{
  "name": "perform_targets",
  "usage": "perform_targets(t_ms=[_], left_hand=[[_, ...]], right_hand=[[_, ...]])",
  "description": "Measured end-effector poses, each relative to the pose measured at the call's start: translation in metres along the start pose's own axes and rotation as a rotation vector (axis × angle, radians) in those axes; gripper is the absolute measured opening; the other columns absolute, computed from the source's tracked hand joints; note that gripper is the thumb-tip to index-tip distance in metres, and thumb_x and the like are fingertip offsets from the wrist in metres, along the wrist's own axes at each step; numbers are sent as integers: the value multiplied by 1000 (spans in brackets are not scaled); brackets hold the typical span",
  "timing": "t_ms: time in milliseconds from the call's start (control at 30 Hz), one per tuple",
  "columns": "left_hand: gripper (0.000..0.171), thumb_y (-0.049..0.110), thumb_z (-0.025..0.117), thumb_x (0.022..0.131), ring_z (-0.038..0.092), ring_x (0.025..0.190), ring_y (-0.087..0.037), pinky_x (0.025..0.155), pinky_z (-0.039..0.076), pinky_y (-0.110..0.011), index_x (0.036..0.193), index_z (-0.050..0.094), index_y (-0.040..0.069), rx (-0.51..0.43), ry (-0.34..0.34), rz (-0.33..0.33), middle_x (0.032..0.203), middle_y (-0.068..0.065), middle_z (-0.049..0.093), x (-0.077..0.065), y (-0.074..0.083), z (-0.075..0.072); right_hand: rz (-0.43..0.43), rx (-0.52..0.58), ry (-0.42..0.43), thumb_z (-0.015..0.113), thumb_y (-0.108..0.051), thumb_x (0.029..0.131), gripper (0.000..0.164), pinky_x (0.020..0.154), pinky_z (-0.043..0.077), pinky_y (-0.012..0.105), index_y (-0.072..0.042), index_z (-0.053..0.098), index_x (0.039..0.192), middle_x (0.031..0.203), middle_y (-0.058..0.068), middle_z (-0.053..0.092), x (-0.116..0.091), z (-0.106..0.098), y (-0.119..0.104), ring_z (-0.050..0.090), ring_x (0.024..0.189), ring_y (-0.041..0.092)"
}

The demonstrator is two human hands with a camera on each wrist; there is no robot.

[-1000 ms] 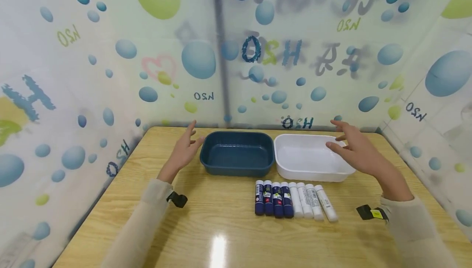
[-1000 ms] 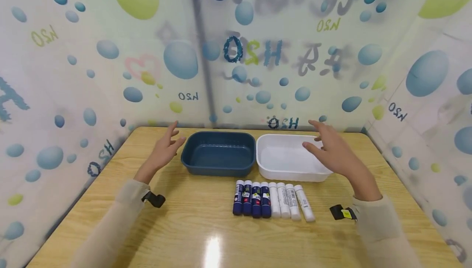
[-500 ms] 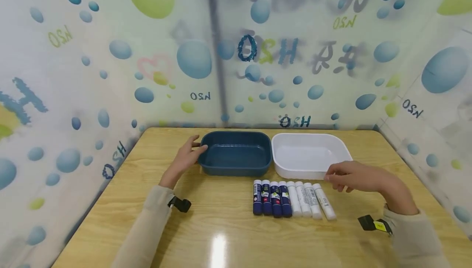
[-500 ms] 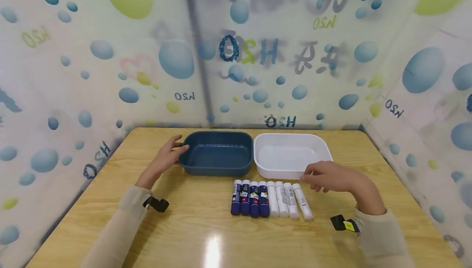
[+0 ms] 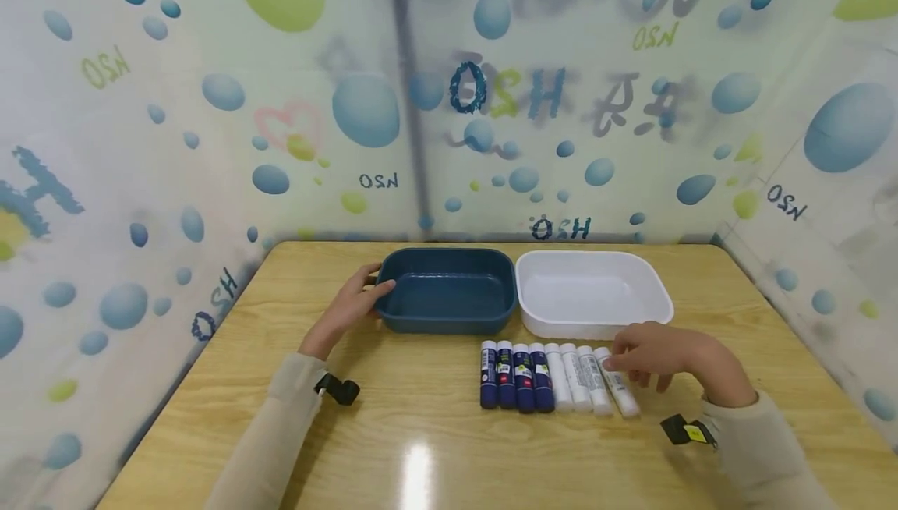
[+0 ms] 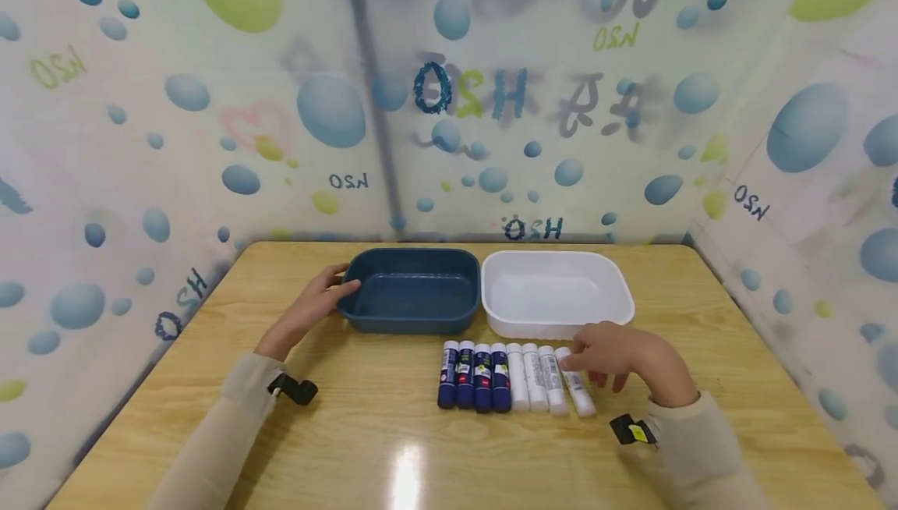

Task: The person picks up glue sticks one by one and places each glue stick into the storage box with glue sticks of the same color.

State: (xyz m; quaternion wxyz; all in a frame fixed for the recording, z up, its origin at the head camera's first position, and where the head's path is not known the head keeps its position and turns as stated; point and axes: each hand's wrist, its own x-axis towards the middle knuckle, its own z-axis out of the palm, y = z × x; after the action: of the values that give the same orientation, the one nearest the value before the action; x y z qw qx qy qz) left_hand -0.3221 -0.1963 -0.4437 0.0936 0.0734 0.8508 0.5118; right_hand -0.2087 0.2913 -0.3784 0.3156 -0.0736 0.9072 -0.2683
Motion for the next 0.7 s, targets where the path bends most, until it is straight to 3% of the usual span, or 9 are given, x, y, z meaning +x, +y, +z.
perform_targets(t_ms=[133, 333, 500, 700], left_hand=[[63, 32, 50, 110, 60, 123, -43, 77, 61, -35, 162, 27, 5, -8, -10, 2, 155, -31, 41, -1, -1, 0], [57, 29, 45, 112, 62, 118, -41, 78, 60, -37, 162, 29, 5, -19, -51, 17, 155, -30, 41, 0, -2, 0], [59, 28, 46, 112, 67, 92, -26, 78, 61, -44, 162, 27, 4, -16, -59, 8, 152, -32, 42, 0, 2, 0], [58, 20, 47, 111, 66, 79, -23, 79, 61, -50, 159, 28, -4, -17, -74, -10, 149, -38, 41, -17, 30, -2]], right_hand=[[41, -34, 19, 69, -34, 99, 28, 65, 61, 40, -8, 65, 107, 90, 9, 65, 6, 4, -1, 65, 82, 22], [68, -23, 33, 76, -27, 93, 28, 62, 61, 40, -8, 58, 104, 87, 11, 64, 10, 9, 4, 64, 77, 24], [84, -6, 42, 77, -26, 92, 29, 61, 61, 39, -7, 57, 101, 85, 11, 64, 13, 12, 7, 64, 74, 24], [81, -28, 50, 77, -28, 93, 29, 59, 60, 37, -6, 57, 95, 81, 9, 64, 17, 13, 8, 66, 67, 22]])
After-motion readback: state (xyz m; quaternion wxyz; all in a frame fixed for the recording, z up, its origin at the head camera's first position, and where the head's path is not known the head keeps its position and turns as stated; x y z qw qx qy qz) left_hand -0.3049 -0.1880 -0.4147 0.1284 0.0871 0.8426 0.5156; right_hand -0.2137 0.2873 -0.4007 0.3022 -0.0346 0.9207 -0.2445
